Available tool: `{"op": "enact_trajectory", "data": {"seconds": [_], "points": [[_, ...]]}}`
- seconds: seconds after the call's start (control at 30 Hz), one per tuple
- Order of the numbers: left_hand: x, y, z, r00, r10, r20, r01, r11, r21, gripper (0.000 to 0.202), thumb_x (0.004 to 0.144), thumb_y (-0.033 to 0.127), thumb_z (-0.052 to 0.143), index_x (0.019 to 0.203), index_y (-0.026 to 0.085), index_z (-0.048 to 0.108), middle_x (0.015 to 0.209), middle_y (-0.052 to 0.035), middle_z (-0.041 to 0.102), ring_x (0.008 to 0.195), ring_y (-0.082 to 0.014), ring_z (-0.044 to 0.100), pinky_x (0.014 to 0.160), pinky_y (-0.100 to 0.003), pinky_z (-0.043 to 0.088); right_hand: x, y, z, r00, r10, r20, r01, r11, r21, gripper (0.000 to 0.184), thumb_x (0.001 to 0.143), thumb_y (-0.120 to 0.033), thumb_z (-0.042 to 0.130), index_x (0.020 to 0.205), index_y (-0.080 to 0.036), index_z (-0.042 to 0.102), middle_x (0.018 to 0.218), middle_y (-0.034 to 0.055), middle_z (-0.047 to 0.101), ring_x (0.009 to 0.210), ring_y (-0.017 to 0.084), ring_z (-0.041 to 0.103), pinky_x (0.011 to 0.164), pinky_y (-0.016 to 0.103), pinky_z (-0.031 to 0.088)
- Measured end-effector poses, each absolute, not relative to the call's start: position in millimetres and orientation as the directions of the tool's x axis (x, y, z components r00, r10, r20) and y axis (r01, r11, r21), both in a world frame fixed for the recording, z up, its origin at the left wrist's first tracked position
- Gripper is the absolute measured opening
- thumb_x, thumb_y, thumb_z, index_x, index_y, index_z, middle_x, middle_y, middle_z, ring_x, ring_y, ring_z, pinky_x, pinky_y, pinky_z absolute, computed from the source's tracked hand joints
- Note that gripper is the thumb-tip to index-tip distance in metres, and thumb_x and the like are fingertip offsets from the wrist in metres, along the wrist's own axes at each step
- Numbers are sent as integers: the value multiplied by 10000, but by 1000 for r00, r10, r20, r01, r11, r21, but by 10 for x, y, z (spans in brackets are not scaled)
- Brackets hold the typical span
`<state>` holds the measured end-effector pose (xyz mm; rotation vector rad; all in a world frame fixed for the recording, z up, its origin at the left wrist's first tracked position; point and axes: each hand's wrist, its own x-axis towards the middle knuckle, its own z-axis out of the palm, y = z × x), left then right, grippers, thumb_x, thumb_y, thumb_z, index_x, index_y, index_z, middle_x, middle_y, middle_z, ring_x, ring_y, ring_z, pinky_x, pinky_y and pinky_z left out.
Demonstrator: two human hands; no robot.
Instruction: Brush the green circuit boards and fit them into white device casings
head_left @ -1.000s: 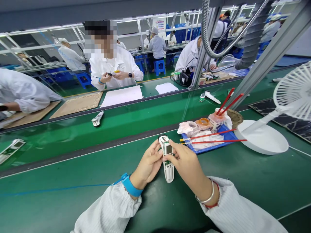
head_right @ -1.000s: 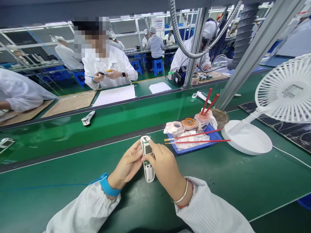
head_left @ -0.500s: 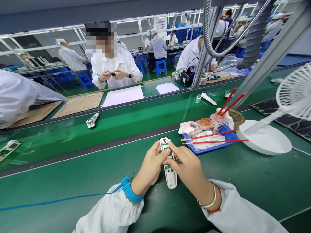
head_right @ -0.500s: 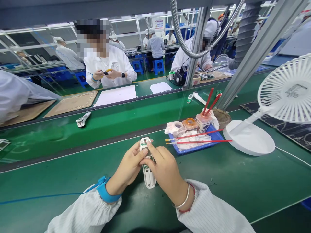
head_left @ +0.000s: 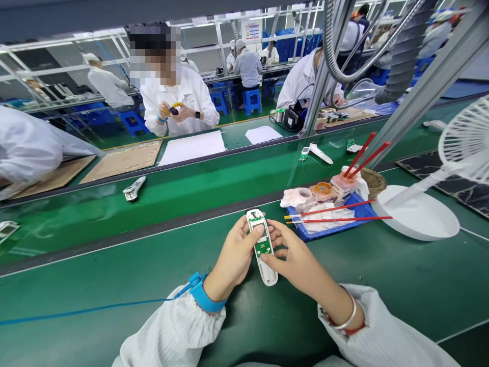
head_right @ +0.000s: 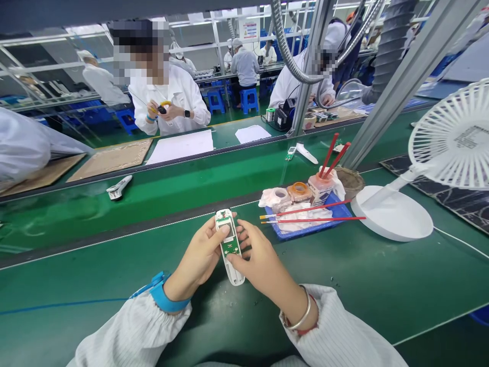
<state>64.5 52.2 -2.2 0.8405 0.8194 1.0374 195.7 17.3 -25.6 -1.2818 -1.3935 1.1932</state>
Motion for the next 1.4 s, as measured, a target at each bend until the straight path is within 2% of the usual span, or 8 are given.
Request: {"op": "enact_trajectory", "data": {"seconds": [0.23,0.4,0.57,0.73,1.03,1.13,1.23,1.4], "points": [[645,503,-29,254,956,-145,-334,227,915,337,760,298,663,1067,172,608,930,-61,666,868,-189,607,802,-320,460,1942,196,-261,-185,981,-65,-55,-77,-996,489,724,-189,630,1164,-243,423,885,-11,522,688,111,585,645,279,530],[659,469,-6,263,952,-158,-319,240,917,385,751,337,666,1090,162,613,928,-78,684,866,-202,619,780,-308,459,1844,175,-285,-189,982,-10,-110,-31,-993,340,845,-376,531,1143,-237,443,1048,46,580,887,157,619,742,298,534],[700,416,37,290,936,-199,-352,297,888,362,741,347,673,1055,179,607,876,-52,681,685,-149,609,639,-264,464,1716,105,-275,-157,968,-198,-133,-219,-966,447,851,-573,421,1153,-244,383,853,6,632,426,109,599,351,216,457],[723,380,77,259,939,-225,-396,316,862,336,725,320,693,1011,181,588,905,-50,669,692,-140,609,637,-255,470,1691,64,-258,-85,981,-173,-93,-180,-979,401,850,-557,440,1076,-225,442,670,-40,605,335,97,548,289,180,374],[702,404,32,227,952,-207,-354,279,893,357,736,343,679,1026,182,546,814,-29,663,549,-113,591,494,-225,447,1697,48,-274,-127,966,-226,-192,-247,-950,418,816,-546,507,1074,-225,440,667,-37,604,426,123,601,365,205,443],[718,465,6,187,959,-214,-340,267,902,374,723,355,686,1010,167,535,804,-44,670,561,-137,618,449,-213,437,1638,61,-336,-72,963,-258,-142,-266,-953,394,833,-584,443,947,-207,448,495,-81,512,334,102,510,314,187,385],[756,520,-26,188,954,-232,-320,283,904,411,725,385,672,1032,169,506,786,-56,669,537,-170,625,324,-183,348,1614,100,-384,-10,969,-247,-139,-246,-959,378,843,-582,423,883,-208,457,501,-83,503,301,88,467,262,173,316],[780,533,-66,183,971,-154,-369,213,905,372,683,310,725,958,174,514,941,-73,658,785,-224,670,482,-223,472,1672,138,-426,-10,985,-172,-162,-171,-972,365,833,-549,475,781,-189,499,503,-62,519,313,79,468,277,174,307]]}}
